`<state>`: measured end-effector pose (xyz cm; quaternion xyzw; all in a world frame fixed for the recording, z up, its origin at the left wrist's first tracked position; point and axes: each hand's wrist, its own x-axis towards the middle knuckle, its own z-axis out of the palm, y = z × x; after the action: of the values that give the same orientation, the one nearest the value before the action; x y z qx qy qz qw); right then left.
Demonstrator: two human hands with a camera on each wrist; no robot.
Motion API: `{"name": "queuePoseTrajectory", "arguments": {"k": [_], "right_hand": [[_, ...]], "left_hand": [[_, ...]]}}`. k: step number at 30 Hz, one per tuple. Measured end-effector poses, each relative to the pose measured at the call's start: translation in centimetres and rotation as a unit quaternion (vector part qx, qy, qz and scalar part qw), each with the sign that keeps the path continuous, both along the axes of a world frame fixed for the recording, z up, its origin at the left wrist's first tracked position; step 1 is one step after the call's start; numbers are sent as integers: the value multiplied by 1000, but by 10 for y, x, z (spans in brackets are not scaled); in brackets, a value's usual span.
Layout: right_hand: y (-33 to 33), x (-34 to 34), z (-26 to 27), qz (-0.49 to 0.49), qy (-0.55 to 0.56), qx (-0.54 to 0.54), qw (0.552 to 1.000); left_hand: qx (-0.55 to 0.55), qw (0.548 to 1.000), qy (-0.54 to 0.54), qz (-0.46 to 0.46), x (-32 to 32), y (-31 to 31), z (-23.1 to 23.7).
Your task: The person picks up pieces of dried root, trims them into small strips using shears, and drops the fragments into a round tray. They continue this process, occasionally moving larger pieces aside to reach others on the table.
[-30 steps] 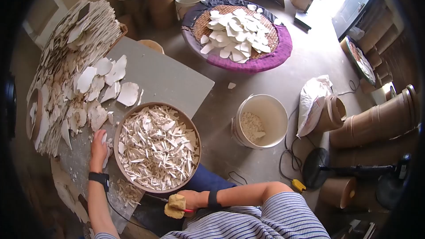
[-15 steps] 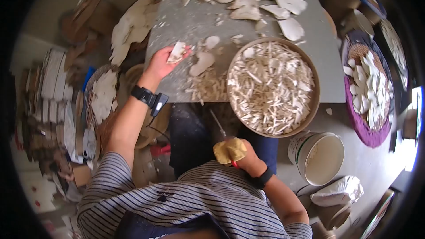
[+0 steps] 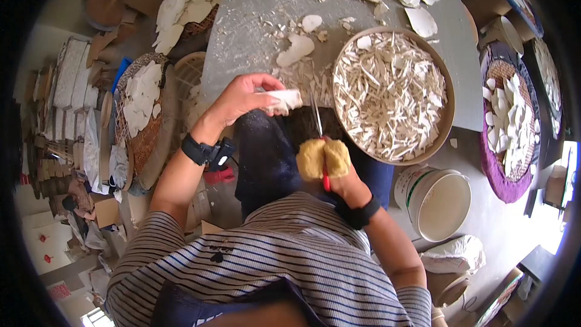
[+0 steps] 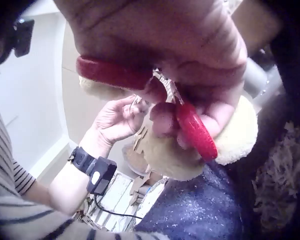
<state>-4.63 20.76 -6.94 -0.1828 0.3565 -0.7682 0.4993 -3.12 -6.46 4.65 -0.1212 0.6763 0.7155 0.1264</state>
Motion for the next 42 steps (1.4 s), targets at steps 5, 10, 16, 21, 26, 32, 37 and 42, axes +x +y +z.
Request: {"name": "queuePoseTrajectory", "arguments": {"k": [5, 10, 16, 21, 26, 32, 37, 42], "right_hand": [[-27, -1, 18, -2, 414, 175, 893], [-29, 6, 17, 18, 377, 165, 911], [-27, -16, 25, -5, 551, 168, 817], [-30, -20, 17, -34, 588, 128, 798], [-35, -25, 13, 21, 501, 149, 853], [-35, -23, 21, 1, 535, 178, 826], [-38, -18, 18, 3, 358, 188, 915], [-38, -23, 10, -28, 572, 164, 803]], "left_hand": [[54, 982, 82, 160, 11, 40, -18], [119, 918, 68, 372, 13, 57, -44], [83, 959, 41, 266, 21, 55, -49], [91, 952, 57, 287, 16, 55, -50], [103, 942, 52, 315, 7, 64, -52], [110, 953, 6, 282, -3, 49, -56], [78, 962, 5, 263, -6, 47, -52], [28, 983, -1, 179, -4, 39, -52]]}}
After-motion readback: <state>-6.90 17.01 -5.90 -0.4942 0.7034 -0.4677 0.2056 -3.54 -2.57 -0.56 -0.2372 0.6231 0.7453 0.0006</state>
